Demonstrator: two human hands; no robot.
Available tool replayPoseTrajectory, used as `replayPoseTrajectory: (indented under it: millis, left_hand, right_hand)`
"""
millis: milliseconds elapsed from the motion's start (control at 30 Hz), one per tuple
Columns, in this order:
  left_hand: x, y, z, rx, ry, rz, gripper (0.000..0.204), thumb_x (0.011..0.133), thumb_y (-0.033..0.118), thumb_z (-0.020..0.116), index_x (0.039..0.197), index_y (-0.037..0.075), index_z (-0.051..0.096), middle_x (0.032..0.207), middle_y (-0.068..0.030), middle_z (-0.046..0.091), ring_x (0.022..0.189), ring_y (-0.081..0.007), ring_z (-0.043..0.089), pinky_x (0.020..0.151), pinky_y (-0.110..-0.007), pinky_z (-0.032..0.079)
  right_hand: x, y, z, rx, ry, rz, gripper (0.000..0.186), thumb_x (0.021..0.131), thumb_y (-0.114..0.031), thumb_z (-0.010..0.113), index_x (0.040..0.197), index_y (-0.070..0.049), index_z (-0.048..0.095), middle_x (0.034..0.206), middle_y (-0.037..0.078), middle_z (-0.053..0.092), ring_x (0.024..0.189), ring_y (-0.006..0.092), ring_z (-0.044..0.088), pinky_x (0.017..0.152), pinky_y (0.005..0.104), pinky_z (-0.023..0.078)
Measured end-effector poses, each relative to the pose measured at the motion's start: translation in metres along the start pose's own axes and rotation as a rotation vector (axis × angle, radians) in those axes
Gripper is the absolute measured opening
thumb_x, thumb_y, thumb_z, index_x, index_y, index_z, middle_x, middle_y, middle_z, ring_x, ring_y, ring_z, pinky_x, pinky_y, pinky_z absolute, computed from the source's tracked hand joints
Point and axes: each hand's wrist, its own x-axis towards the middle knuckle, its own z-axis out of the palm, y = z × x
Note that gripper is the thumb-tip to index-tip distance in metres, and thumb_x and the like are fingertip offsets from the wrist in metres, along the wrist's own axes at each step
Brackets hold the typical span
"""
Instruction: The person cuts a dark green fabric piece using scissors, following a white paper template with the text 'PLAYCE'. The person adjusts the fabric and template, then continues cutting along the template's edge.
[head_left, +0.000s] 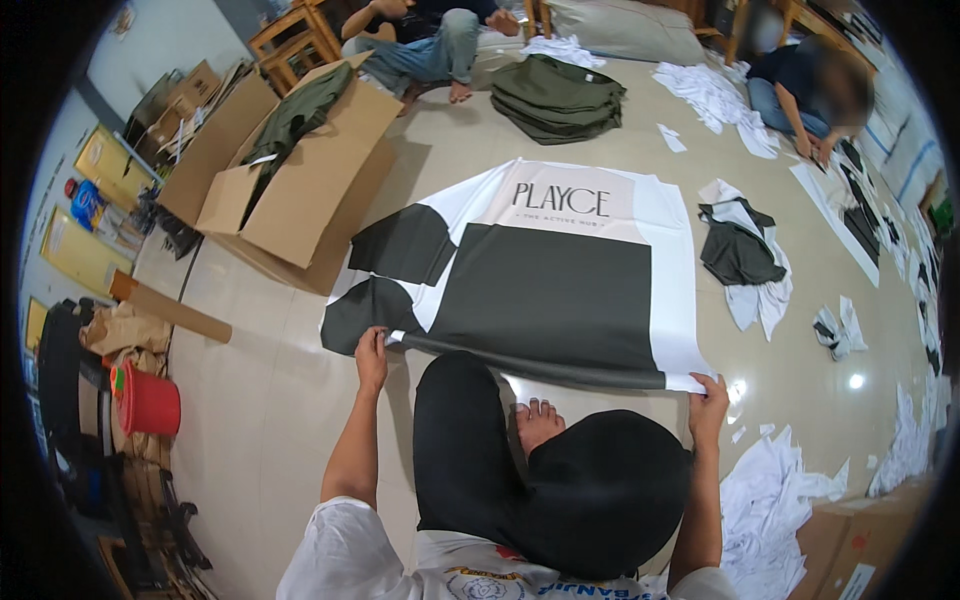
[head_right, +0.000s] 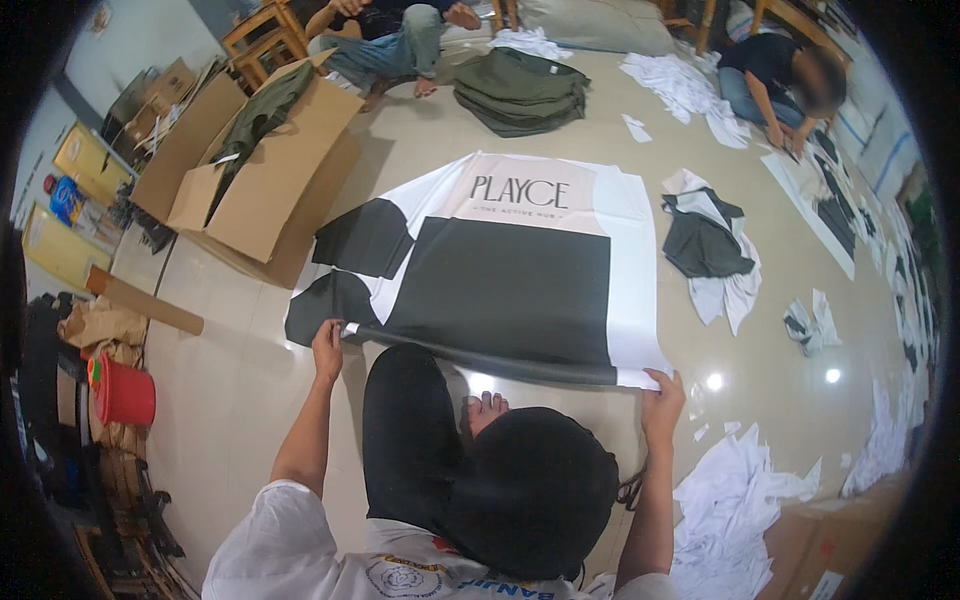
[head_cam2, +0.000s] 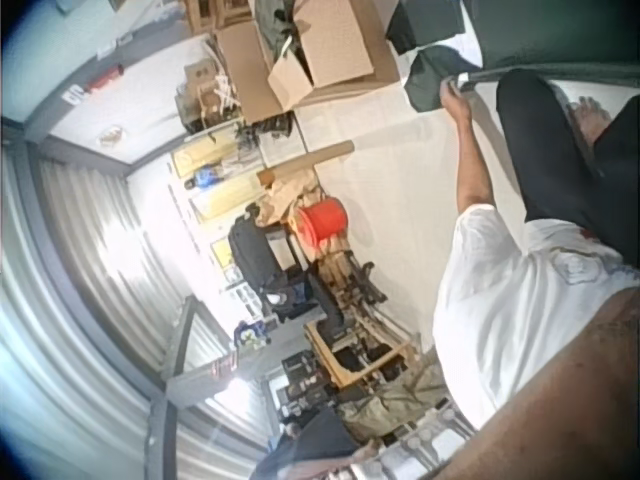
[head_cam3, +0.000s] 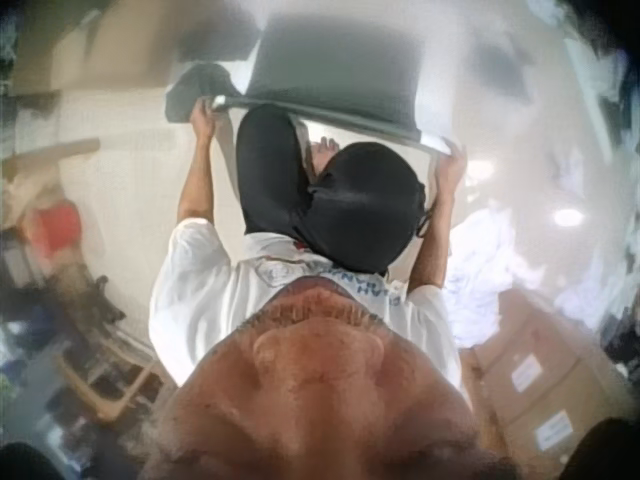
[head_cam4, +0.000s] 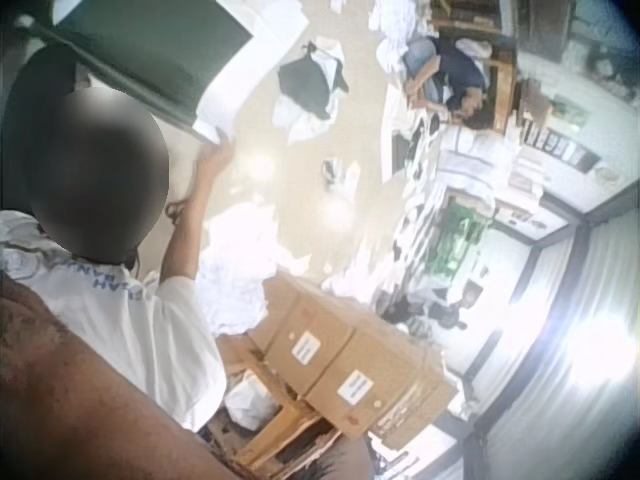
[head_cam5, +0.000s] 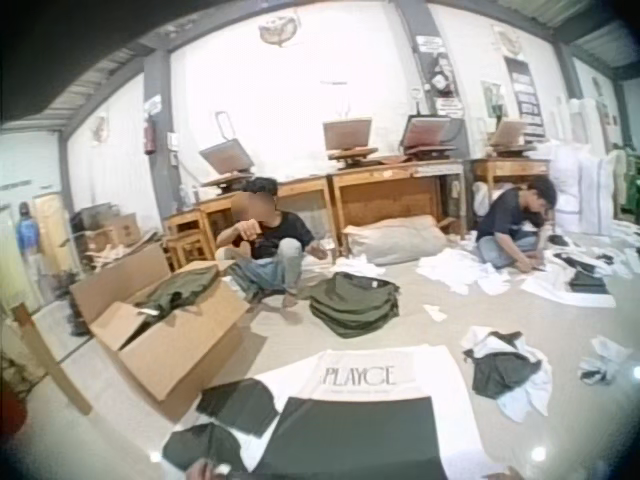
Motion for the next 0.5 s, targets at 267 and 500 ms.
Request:
replayPoseTrajectory:
  millis: [267, 500]
  left_hand:
    - [0.002, 0.048, -0.033, 0.015, 0.239, 0.084, 0.024, 0.120, 0.017, 0.049, 0.117, 0.001, 0.067, 0.106, -0.0181, 0.071, 0.097, -0.0334, 0.069, 0.090, -0.041, 0.055]
    - [-0.023, 0.049, -0.090, 0.087, 0.198, 0.279, 0.012, 0.114, 0.006, 0.055, 0.114, 0.003, 0.067, 0.101, -0.0147, 0.066, 0.089, -0.0345, 0.065, 0.085, -0.042, 0.054]
  right_hand:
    - [0.019, -0.006, -0.017, 0.119, 0.218, -0.106, 0.022, 0.094, 0.000, 0.077, 0.114, -0.006, 0.083, 0.146, 0.014, 0.061, 0.142, 0.0332, 0.054, 0.121, 0.0434, 0.039]
    - [-0.019, -0.023, -0.053, 0.242, 0.027, 0.005, 0.021, 0.092, -0.001, 0.074, 0.112, -0.002, 0.080, 0.149, 0.020, 0.068, 0.146, 0.0342, 0.059, 0.123, 0.0455, 0.042]
